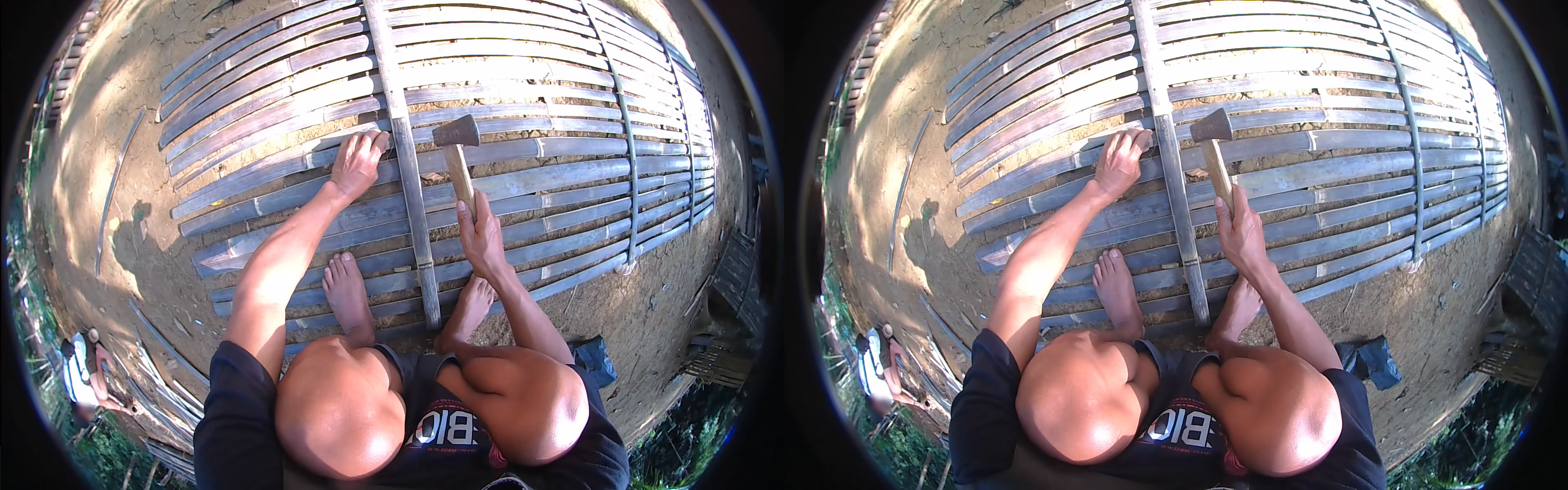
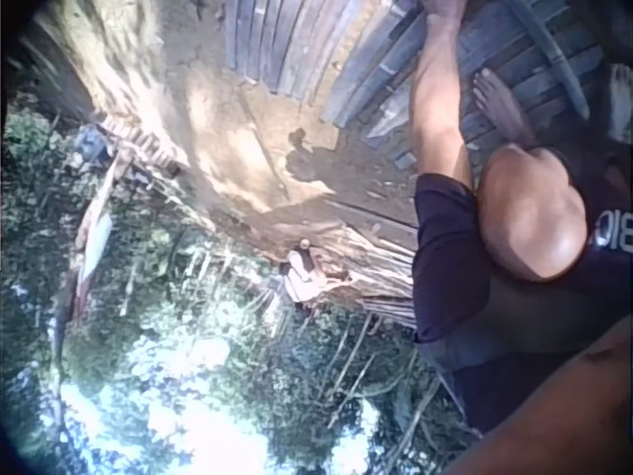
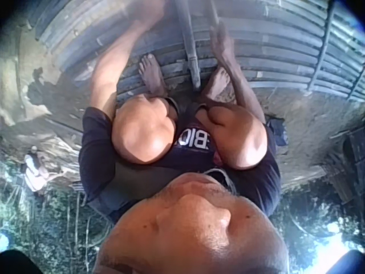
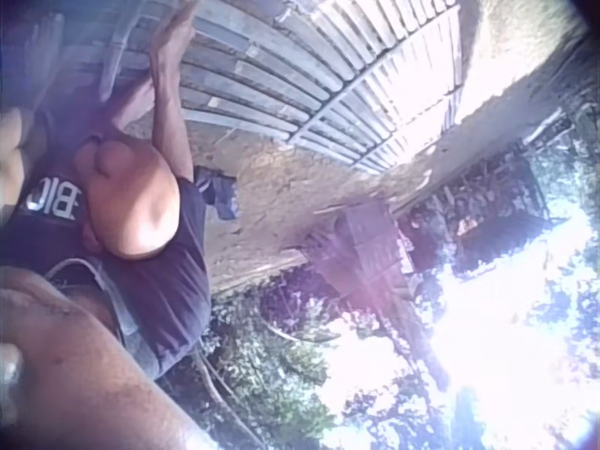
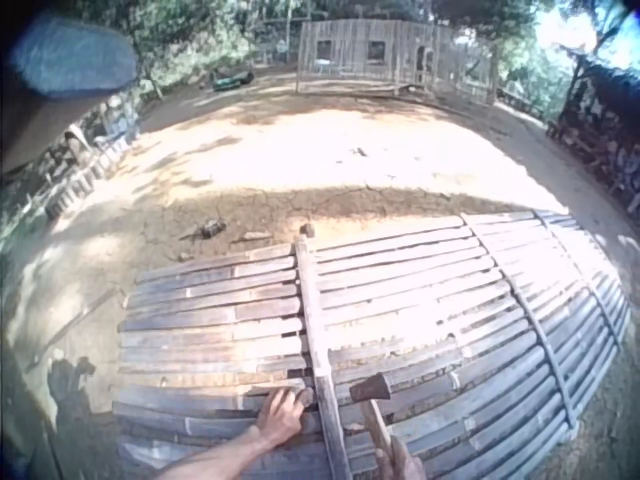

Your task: The person hammers small metal pins into bamboo slats to secure them to a cross-beam, then removes items from a plastic bag to continue the assembly.

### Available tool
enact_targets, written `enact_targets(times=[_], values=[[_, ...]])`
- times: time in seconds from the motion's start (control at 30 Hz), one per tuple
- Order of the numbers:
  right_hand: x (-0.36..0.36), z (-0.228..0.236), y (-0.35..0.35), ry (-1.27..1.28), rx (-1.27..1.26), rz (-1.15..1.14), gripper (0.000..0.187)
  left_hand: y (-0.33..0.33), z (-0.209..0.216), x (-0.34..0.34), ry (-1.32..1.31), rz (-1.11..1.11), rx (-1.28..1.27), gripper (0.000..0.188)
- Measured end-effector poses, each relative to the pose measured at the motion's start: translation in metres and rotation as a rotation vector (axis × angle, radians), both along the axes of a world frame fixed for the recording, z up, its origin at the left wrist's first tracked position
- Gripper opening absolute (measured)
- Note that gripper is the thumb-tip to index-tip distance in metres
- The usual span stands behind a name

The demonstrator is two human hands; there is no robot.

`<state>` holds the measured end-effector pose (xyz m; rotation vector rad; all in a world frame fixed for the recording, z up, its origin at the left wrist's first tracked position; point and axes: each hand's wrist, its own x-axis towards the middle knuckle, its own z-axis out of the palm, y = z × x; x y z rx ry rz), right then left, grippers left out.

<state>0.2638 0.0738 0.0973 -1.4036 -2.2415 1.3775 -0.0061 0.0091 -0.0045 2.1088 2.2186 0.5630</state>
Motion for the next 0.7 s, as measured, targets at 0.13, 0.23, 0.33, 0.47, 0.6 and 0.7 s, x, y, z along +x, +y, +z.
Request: enact_targets(times=[0.13, 0.23, 0.33, 0.47, 0.6, 0.7], values=[[-0.007, -0.008, 0.001, 0.014, 0.014, 0.057, 0.026, 0.002, 0.005, 0.0, -0.011, -0.008, -0.076, 0.051], [-0.01, -0.012, -0.001, 0.026, 0.023, 0.066, 0.027, 0.008, 0.014, 0.0, -0.074, 0.021, -0.246, 0.046], [-0.011, -0.01, 0.0, 0.027, -0.006, 0.044, 0.027, 0.009, 0.019, -0.001, -0.117, 0.016, -0.253, 0.041], [-0.01, -0.018, -0.003, 0.03, -0.029, 0.011, 0.028, 0.006, 0.006, -0.01, -0.119, -0.032, -0.159, 0.037], [0.009, -0.029, -0.008, 0.002, -0.014, -0.036, 0.029, 0.01, -0.005, -0.006, -0.168, -0.046, -0.25, 0.03], [0.013, -0.003, -0.012, -0.038, -0.016, -0.119, 0.027, 0.015, 0.013, -0.004, -0.294, -0.028, -0.416, 0.032]])
